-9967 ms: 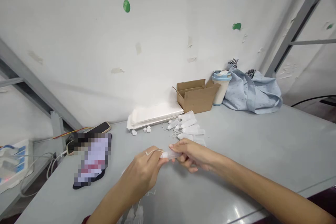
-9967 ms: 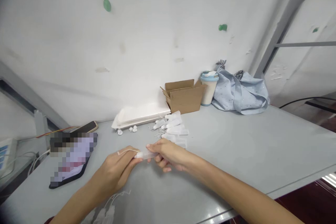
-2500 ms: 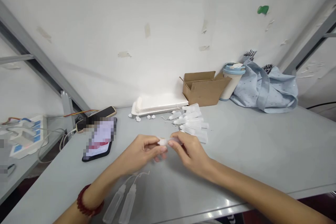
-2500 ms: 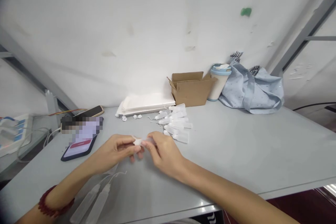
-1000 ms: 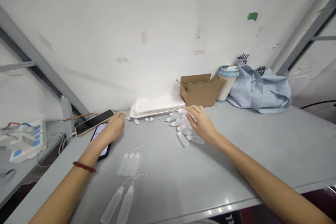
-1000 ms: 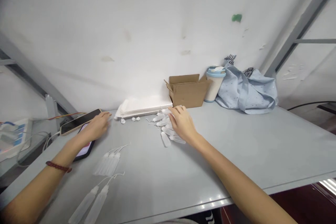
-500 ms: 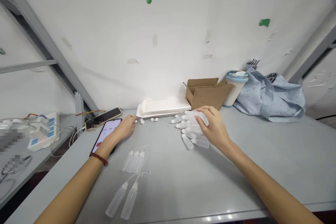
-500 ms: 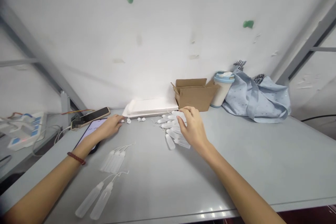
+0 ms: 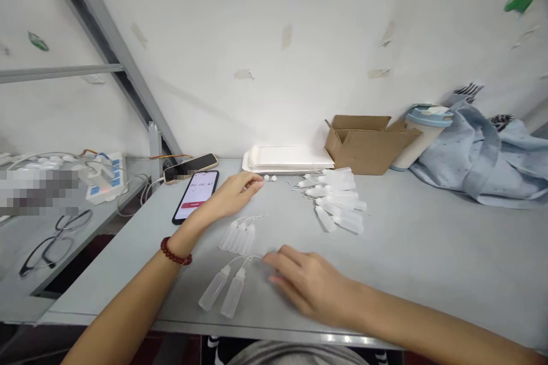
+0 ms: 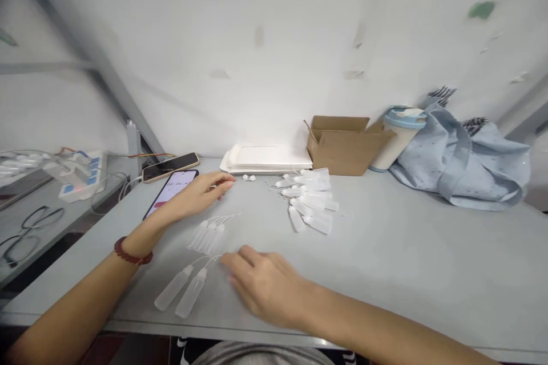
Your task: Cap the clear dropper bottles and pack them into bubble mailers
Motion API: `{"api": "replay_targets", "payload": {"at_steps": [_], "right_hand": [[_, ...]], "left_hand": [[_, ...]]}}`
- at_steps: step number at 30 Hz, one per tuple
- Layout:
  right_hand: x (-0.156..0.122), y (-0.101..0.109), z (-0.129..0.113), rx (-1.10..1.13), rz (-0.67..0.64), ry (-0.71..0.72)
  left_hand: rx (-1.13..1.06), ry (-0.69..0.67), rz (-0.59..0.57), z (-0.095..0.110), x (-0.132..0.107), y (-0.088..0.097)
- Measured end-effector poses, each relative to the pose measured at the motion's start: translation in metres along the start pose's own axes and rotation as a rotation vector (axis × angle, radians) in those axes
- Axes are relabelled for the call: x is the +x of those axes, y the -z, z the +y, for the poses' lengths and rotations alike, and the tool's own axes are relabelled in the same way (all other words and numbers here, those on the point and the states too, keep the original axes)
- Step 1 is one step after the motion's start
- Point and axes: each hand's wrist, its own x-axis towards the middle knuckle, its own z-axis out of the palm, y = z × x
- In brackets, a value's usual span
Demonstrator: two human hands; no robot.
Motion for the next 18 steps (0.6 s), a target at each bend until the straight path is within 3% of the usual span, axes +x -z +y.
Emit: {"api": "replay_targets", "payload": {"at_steps": [2,5,8,14,18], "right_hand": [[0.010,-0.004,-0.015,0.061,-0.083,-0.044],[0.029,-0.010,-0.031,0.040,-0.120,-0.280],[0.045,-0.014,-0.040,-0.012,-0.176,-0.407],[0.057,-0.017,-0.043,-0.017,-0.204,-0.457],[0.055,-0.012,-0.042,0.015,-0.217,-0.490]], "left_hand": [[-0.133,0.012,-0.031,0.004,0.000,-0.003],[-0.243,0.017,-0.048,0.003,0.000,-0.007],[-0.295,0.015,-0.016,0.002,0.001,-0.012],[-0.332,0.035,0.091,0.003,0.002,-0.017],[-0.396,0.041,0.056,0.004,0.001,-0.016]]}}
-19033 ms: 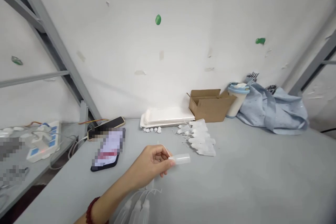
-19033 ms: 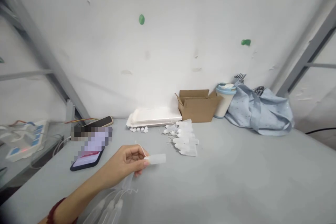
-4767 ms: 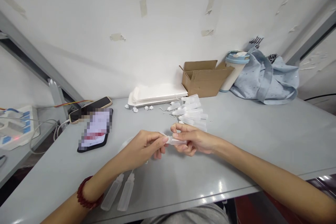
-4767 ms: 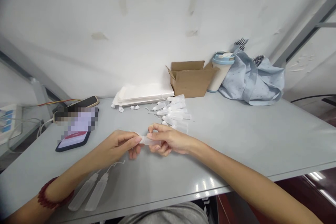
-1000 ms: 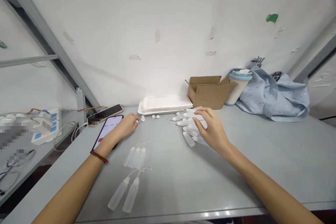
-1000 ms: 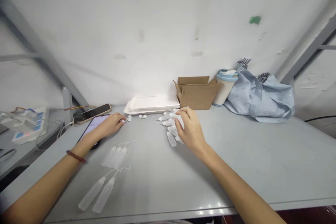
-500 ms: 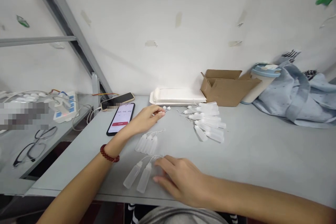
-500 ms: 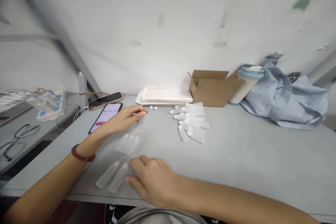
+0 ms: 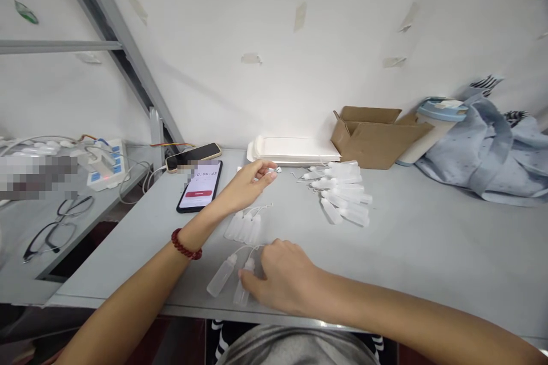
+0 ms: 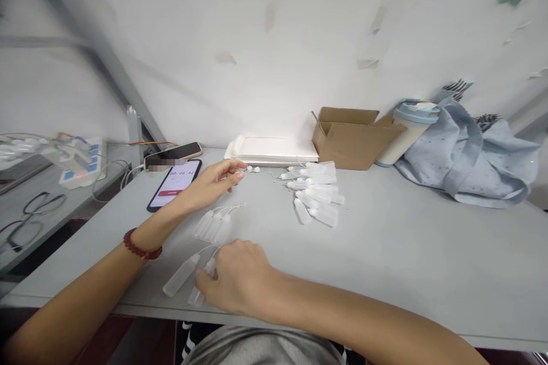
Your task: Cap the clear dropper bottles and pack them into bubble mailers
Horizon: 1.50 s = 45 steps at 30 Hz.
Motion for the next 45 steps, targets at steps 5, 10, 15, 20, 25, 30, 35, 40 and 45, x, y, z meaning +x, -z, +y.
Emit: {"api": "replay_targets", "payload": {"at_steps": [5,10,15,20,25,30,35,40,45], "right_hand": [[-0.006,0.002,0.006,0.023,-0.012,-0.002],[-0.014,0.000,0.028,0.097,0.021,0.016],[-0.013,0.013,0.060,0.154,0.203,-0.027],[-0.003,0.025,0.083,0.115,0.426,-0.047],[0.005,0.016,0.095,0.107,0.532,0.034],[0.006,0.010,0.101,-0.040,0.654,0.111],[0.002,0.013,0.104,-0.256,0.770,0.172],[0.001,0.020,0.105,-0.510,0.979,0.291],[0.003,0.018,0.108,-0.356,1.072,0.418]], "left_hand": [[-0.023,0.052,-0.072,0.012,-0.004,0.002],[-0.114,0.056,-0.112,0.017,-0.008,0.002],[-0.265,0.058,-0.146,0.022,-0.013,-0.003],[-0.347,0.067,-0.165,0.028,-0.016,-0.010],[-0.379,0.113,-0.191,0.024,-0.015,-0.021],[-0.303,0.104,-0.101,0.023,-0.016,-0.029],[-0.271,0.129,-0.106,0.028,-0.017,-0.032],[-0.311,0.145,-0.080,0.030,-0.019,-0.033],[-0.322,-0.020,-0.086,0.030,-0.020,-0.035]]}}
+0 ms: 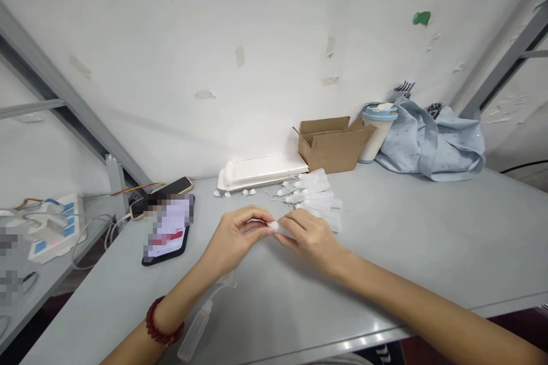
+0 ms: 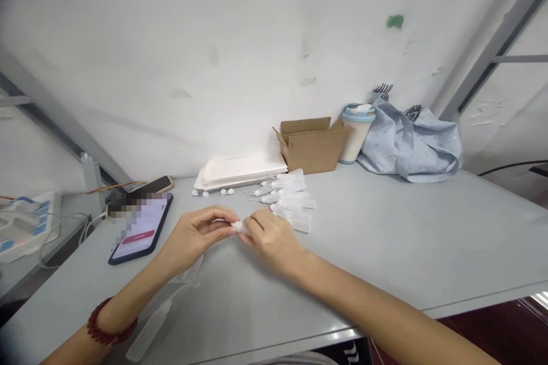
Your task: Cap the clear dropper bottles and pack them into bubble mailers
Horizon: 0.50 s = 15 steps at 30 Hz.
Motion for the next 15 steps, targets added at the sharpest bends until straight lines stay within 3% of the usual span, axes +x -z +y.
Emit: {"api": "replay_targets", "payload": {"at_steps": [6,9,12,15], "right_hand": [[0.000,0.004,-0.002,0.146,0.041,-0.056],[0.003,0.007,-0.005,0.108,0.090,-0.025],[0.004,0.008,-0.006,0.059,0.107,0.005],[0.004,0.008,-0.006,0.035,0.104,0.028]], "left_hand": [[0.065,-0.157,0.000,0.005,-0.001,-0.001],[0.103,-0.076,0.015,0.009,-0.002,0.000],[0.147,0.089,-0.064,0.011,-0.004,0.001],[0.211,0.094,-0.139,0.011,-0.006,0.002]]}}
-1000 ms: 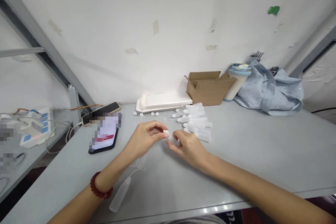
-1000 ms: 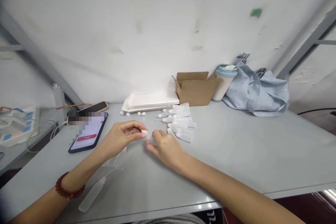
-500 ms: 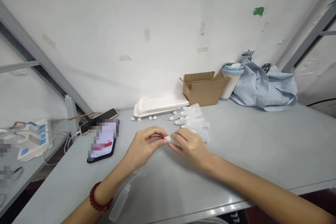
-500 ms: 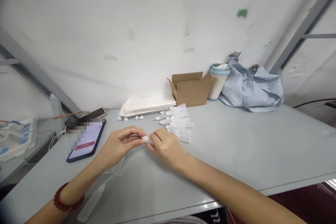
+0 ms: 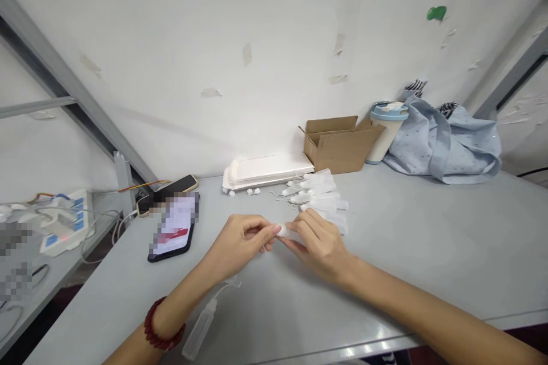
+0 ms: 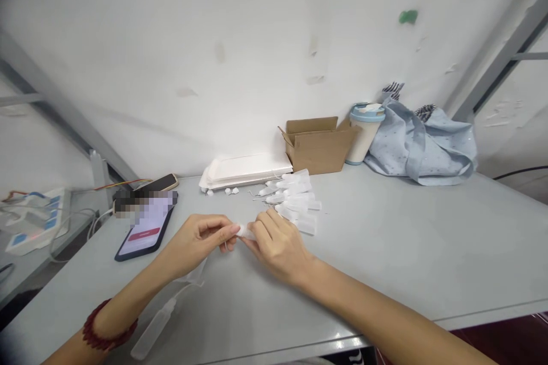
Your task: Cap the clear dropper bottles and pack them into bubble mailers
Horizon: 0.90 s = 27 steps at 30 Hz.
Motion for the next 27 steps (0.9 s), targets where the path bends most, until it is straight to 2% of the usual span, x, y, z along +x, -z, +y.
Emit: {"api": "replay_targets", "payload": {"at_steps": [5,7,14,16,19,21,23,27], "right_hand": [[-0.001,0.000,0.002,0.069,-0.014,-0.036],[-0.001,0.001,0.003,0.117,-0.038,-0.077],[-0.001,0.003,-0.001,0.249,-0.123,-0.137],[0.002,0.006,-0.002,0.386,-0.206,-0.272],[0.009,0.011,-0.001,0.661,-0.420,-0.626],[0.013,0.014,0.000,0.857,-0.530,-0.801],[0.015,0.014,0.002,1.024,-0.587,-0.871],[0.013,0.011,0.002,1.240,-0.632,-0.924]], "left_hand": [[0.224,-0.254,0.028,-0.002,-0.002,0.002],[0.259,-0.303,0.019,-0.002,-0.002,0.004],[0.247,-0.178,-0.039,0.002,-0.002,0.008],[0.250,-0.189,-0.049,0.001,-0.003,0.008],[0.266,-0.245,-0.049,-0.001,-0.004,0.009],[0.271,-0.280,-0.053,0.000,-0.004,0.010],[0.251,-0.275,-0.065,0.002,-0.004,0.012],[0.158,-0.152,-0.116,0.007,-0.004,0.011]]}}
